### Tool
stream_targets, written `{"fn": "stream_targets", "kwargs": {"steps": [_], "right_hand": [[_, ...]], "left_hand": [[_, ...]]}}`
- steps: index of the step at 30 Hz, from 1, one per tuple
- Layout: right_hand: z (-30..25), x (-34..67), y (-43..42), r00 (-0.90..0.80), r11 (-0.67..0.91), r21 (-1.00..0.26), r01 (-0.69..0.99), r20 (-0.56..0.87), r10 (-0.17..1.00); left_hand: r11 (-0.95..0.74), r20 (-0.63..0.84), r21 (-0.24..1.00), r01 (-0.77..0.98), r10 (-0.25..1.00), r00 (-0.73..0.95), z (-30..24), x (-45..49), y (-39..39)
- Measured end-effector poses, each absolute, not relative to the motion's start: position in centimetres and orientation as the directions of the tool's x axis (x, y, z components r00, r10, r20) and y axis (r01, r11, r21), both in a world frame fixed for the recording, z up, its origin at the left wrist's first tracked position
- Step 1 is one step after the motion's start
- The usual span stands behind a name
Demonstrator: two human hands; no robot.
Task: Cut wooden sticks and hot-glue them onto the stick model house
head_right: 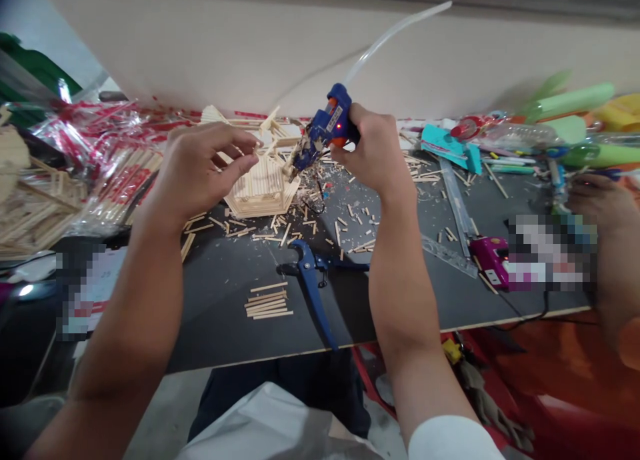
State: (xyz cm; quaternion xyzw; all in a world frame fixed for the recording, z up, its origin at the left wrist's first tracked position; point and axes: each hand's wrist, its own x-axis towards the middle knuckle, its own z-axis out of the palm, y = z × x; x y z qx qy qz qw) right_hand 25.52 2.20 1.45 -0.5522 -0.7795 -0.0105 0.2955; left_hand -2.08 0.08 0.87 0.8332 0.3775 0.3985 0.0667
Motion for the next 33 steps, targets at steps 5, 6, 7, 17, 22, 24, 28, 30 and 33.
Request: {"fn": "stream_targets", "kwargs": {"steps": [5,6,7,17,22,24,28,30,33], "right_hand": [[1.25,25.47,2.58,-0.233,0.399,-0.324,0.858,0.447,0.864],[1.19,25.42,2.63,-0.243,0.413,-0.333,0.848,0.448,0.860],[1.14,25.35,2.67,-0.252,0.425,-0.343,0.838,0.448,0.858],[1.18,24.85,2.66,-0.239,0.361,-0.319,0.876,0.363,0.901],[1.29,24.83,2.61,-0.240,0.346,-0.273,0.898,0.357,0.903],[1.31,24.80,2.62,-0.227,0.323,-0.260,0.910,0.338,0.913],[1.27,24.86,2.70,-0.240,0.333,-0.244,0.911,0.344,0.908],[1.21,24.93,2.73,-0.243,0.338,-0.244,0.909,0.348,0.905],[1.14,24.99,2.73,-0.240,0.337,-0.251,0.907,0.349,0.906]], "left_hand": [[-0.699,0.590,0.432,0.570,0.697,0.407,0.43,-2.22,0.39],[-0.700,0.592,0.432,0.569,0.696,0.406,0.39,-2.23,0.43],[-0.702,0.596,0.428,0.569,0.693,0.406,0.37,-2.23,0.46],[-0.694,0.584,0.425,0.581,0.701,0.409,0.61,-2.33,0.50],[-0.680,0.564,0.458,0.573,0.720,0.404,0.66,-2.45,0.53],[-0.682,0.566,0.457,0.571,0.718,0.405,0.63,-2.48,0.54],[-0.687,0.579,0.435,0.582,0.709,0.403,0.55,-2.49,0.58],[-0.679,0.574,0.429,0.596,0.714,0.400,0.57,-2.47,0.58],[-0.668,0.565,0.429,0.608,0.724,0.397,0.62,-2.44,0.57]]}}
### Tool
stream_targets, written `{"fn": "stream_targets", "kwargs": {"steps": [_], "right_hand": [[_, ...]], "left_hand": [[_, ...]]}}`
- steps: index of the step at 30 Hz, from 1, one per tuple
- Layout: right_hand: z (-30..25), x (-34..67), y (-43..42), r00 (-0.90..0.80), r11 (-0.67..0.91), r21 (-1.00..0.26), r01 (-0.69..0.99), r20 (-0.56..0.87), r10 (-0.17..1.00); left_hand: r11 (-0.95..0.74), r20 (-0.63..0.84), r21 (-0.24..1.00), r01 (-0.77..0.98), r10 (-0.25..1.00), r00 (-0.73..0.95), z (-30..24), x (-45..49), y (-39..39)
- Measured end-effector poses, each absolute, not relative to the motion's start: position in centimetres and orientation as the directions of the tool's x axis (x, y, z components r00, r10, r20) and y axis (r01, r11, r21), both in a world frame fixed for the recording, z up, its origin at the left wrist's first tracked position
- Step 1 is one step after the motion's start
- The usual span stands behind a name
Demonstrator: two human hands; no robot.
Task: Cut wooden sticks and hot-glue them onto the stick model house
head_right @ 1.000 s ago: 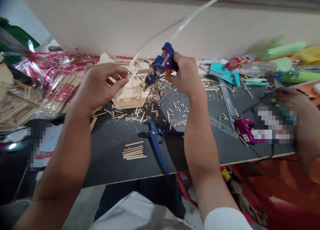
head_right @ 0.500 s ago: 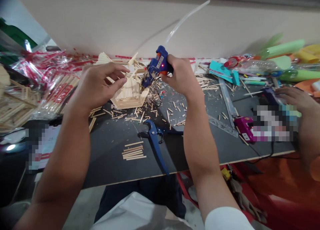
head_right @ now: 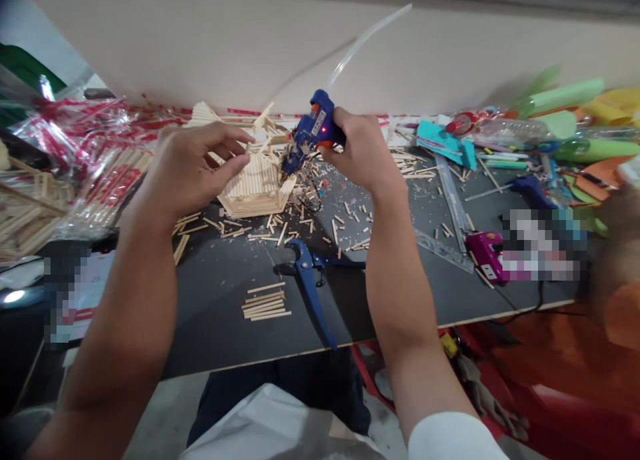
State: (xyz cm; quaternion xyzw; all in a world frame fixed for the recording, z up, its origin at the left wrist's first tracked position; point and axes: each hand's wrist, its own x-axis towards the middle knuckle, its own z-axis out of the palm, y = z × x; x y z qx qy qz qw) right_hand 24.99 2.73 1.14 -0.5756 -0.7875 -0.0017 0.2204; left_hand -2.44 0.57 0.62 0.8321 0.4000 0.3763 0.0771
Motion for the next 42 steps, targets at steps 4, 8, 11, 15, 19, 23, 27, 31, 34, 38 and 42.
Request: {"fn": "stream_targets", "kwargs": {"steps": [4,8,11,15,19,23,27,31,34,38,42], "right_hand": [[1.2,25.0,2.6,-0.222,0.316,-0.259,0.913,0.334,0.916],[1.2,25.0,2.5,-0.222,0.319,-0.264,0.910,0.341,0.914],[1.1,25.0,2.6,-0.205,0.309,-0.269,0.912,0.352,0.913],[1.1,25.0,2.7,-0.195,0.304,-0.284,0.909,0.355,0.914],[1.1,25.0,2.7,-0.187,0.296,-0.282,0.912,0.355,0.916],[1.2,24.9,2.7,-0.164,0.275,-0.300,0.913,0.348,0.923],[1.2,24.9,2.7,-0.202,0.338,-0.312,0.888,0.394,0.896],[0.8,25.1,3.1,-0.190,0.343,-0.308,0.888,0.433,0.881],[0.4,25.2,3.4,-0.204,0.378,-0.301,0.876,0.478,0.854],[0.2,25.2,3.6,-0.206,0.404,-0.291,0.867,0.528,0.824],[0.2,25.2,3.6,-0.205,0.409,-0.295,0.864,0.535,0.820]], "left_hand": [[-0.676,0.570,0.435,0.595,0.718,0.399,0.5,-2.5,0.7],[-0.680,0.566,0.455,0.574,0.719,0.403,0.3,-2.6,0.8],[-0.672,0.555,0.464,0.577,0.728,0.402,0.4,-2.6,0.7],[-0.671,0.555,0.458,0.583,0.729,0.401,0.5,-2.5,0.7],[-0.676,0.555,0.452,0.582,0.724,0.410,0.4,-2.5,0.8],[-0.685,0.555,0.457,0.567,0.718,0.420,0.3,-2.6,0.9],[-0.677,0.549,0.466,0.569,0.726,0.414,0.4,-2.6,0.8],[-0.617,0.472,0.520,0.590,0.784,0.404,0.8,-2.5,0.4],[-0.582,0.431,0.538,0.610,0.812,0.394,1.0,-2.4,0.1],[-0.592,0.443,0.501,0.632,0.802,0.400,1.1,-2.3,0.1],[-0.598,0.448,0.480,0.642,0.796,0.406,1.0,-2.3,0.1]]}}
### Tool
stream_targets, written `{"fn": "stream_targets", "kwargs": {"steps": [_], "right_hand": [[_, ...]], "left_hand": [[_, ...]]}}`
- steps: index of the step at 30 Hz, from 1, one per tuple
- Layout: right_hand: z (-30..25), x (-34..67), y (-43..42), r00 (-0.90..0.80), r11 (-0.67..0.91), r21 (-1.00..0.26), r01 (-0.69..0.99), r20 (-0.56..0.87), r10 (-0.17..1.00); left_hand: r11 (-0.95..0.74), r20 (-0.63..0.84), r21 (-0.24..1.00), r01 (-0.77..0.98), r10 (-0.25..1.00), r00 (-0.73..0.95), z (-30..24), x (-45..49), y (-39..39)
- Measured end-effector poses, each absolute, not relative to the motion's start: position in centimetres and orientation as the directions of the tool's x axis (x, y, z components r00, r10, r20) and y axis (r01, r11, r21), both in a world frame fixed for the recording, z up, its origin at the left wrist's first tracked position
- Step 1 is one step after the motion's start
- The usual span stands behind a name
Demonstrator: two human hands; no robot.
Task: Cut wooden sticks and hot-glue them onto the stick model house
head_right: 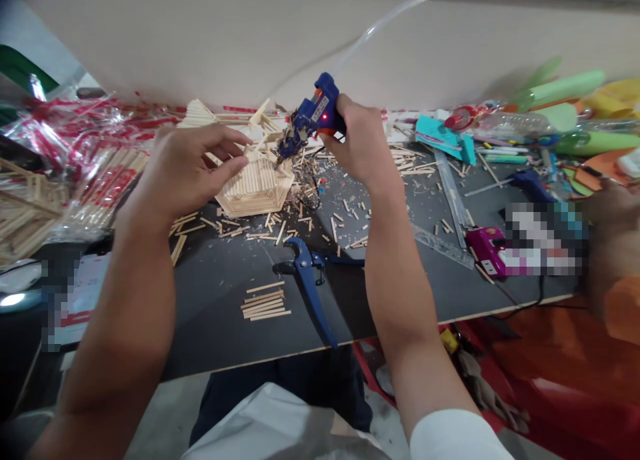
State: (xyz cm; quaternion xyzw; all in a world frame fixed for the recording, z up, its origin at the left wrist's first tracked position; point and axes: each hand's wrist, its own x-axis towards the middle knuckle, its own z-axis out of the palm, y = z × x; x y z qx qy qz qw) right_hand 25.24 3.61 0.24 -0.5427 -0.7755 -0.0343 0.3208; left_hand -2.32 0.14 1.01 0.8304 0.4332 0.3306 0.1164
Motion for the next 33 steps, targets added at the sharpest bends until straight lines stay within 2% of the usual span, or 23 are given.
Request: {"fn": "stream_targets", "kwargs": {"steps": [11,19,26,29,31,33], "right_hand": [[0.3,25.2,3.7,-0.189,0.394,-0.287,0.873,0.545,0.817],[0.6,24.9,3.4,-0.172,0.374,-0.327,0.868,0.509,0.844],[0.0,25.8,4.1,-0.055,0.224,-0.314,0.923,0.468,0.882],[-0.6,26.9,4.5,0.012,0.107,-0.294,0.950,0.374,0.927],[-1.4,27.8,4.8,0.053,0.015,-0.270,0.963,0.242,0.969],[-2.7,28.9,5.3,0.031,0.007,-0.277,0.961,0.134,0.990]], "left_hand": [[-0.592,0.438,0.475,0.651,0.801,0.409,1.1,-2.2,0.0],[-0.578,0.429,0.447,0.683,0.808,0.403,1.0,-2.2,0.1],[-0.591,0.439,0.415,0.692,0.796,0.417,1.2,-2.3,0.0],[-0.615,0.448,0.405,0.676,0.778,0.440,1.3,-2.3,0.0],[-0.638,0.453,0.400,0.658,0.762,0.463,1.3,-2.2,-0.1],[-0.661,0.459,0.394,0.639,0.743,0.486,1.3,-2.1,-0.1]]}}
